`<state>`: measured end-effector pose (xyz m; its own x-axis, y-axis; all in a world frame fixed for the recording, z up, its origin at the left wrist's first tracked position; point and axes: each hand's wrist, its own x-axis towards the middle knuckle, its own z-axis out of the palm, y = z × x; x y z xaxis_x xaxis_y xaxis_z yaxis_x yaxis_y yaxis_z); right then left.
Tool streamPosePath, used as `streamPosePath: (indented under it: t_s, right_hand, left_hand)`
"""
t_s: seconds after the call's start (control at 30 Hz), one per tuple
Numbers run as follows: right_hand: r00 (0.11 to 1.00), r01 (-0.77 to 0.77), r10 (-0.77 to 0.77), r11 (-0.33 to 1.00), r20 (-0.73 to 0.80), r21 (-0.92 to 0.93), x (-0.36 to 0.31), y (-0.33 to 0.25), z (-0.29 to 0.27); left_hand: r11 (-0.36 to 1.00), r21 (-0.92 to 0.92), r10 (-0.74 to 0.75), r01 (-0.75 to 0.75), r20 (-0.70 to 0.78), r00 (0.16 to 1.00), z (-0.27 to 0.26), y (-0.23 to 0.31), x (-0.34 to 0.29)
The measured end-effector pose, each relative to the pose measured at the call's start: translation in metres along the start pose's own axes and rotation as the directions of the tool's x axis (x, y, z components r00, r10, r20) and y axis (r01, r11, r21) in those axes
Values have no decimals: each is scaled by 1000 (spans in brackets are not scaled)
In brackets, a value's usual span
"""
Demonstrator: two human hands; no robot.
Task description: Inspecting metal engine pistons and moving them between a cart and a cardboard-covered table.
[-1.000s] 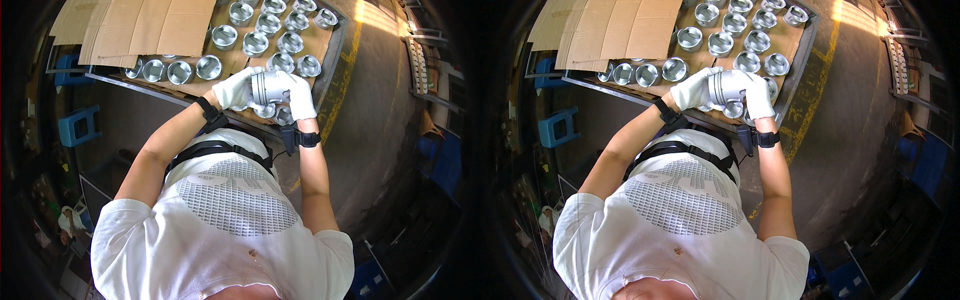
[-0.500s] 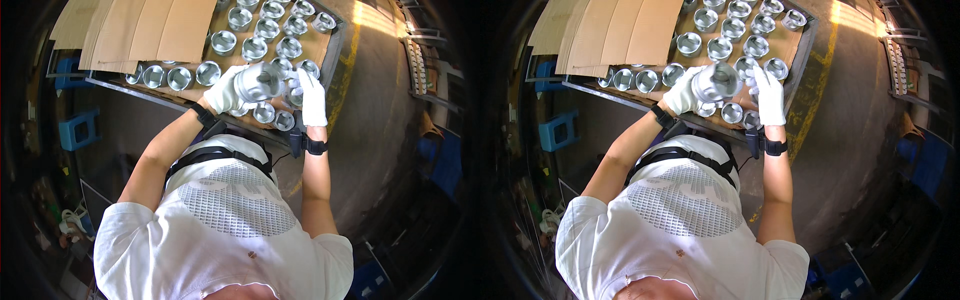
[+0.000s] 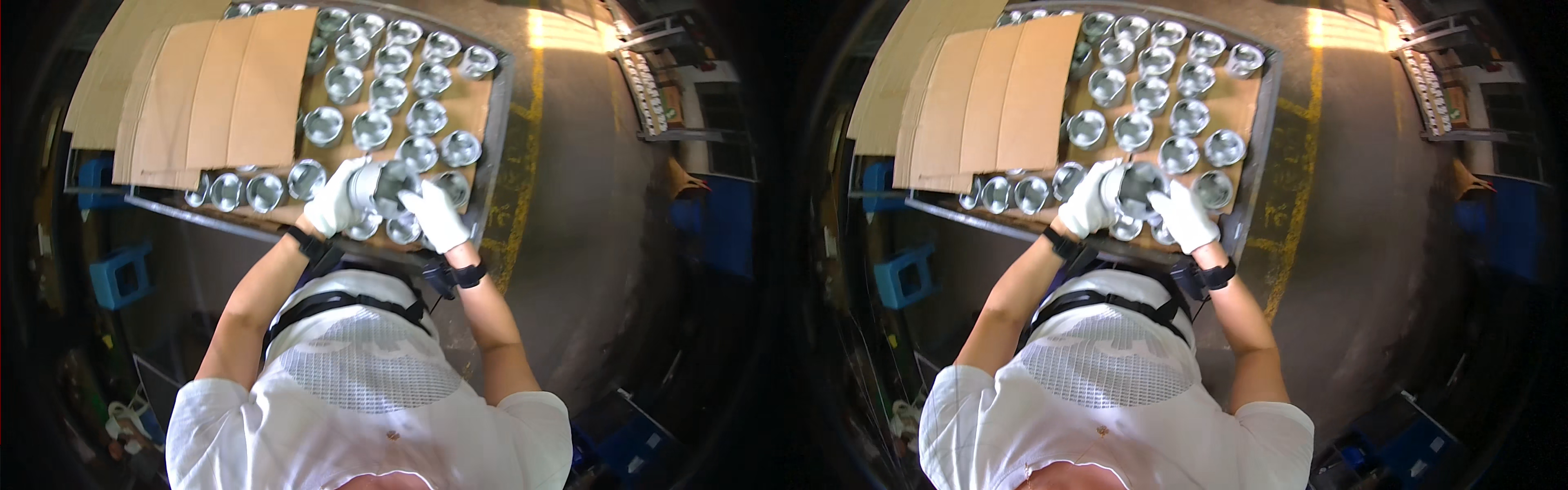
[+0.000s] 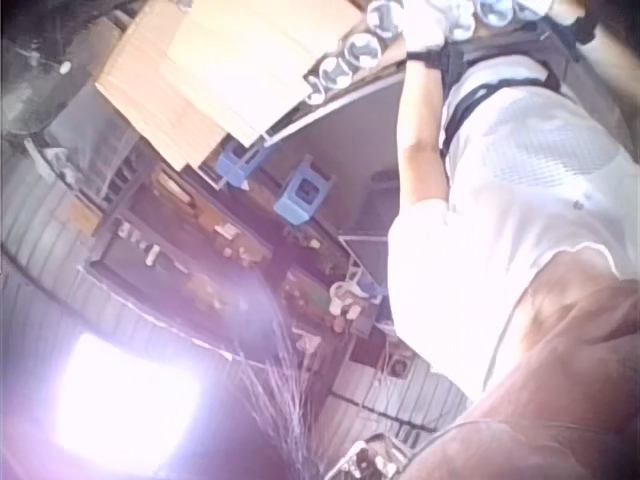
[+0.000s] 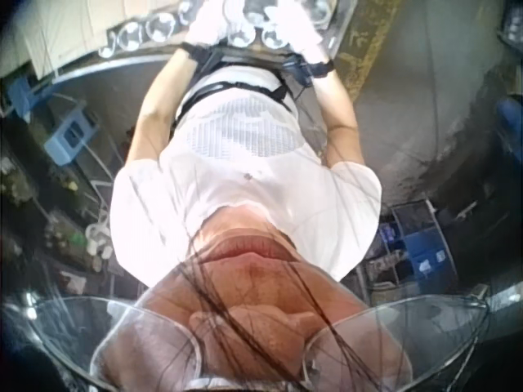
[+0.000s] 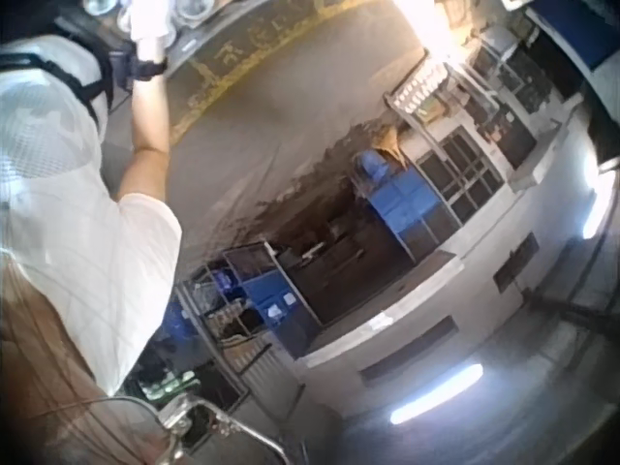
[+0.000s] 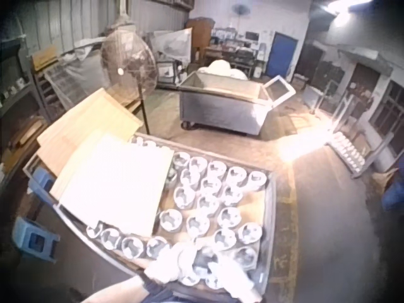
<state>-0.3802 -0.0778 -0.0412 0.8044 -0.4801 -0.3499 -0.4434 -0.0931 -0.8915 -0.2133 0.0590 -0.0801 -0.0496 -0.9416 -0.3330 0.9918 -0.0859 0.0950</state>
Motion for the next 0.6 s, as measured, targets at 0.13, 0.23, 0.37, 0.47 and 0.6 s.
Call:
streamPosePath:
  t_s: [0.13, 0.23, 0.37, 0.47, 0.6]
  right_hand:
    - [990, -140, 134, 938, 40, 316, 8, -3, -32]
    - [982, -118, 165, 915, -89, 386, 28, 10, -68]
    - [948, -12, 97, 962, -302, 272, 84, 31, -136]
    - [889, -67, 48, 997, -456, -25, 143, 68, -170]
    - [853, -222, -119, 797, -507, -561, 197, 136, -205]
  left_hand:
    - [993, 97, -62, 61, 0, 998, 46, -10, 2]
    - [932, 238, -302, 275, 86, 949, 11, 0, 3]
    - [944, 275, -153, 183, -128, 980, 4, -3, -9]
    - [967, 231, -75, 105, -136, 988, -7, -7, -20]
    - [943, 301, -71, 140, -230, 971, -19, -6, -31]
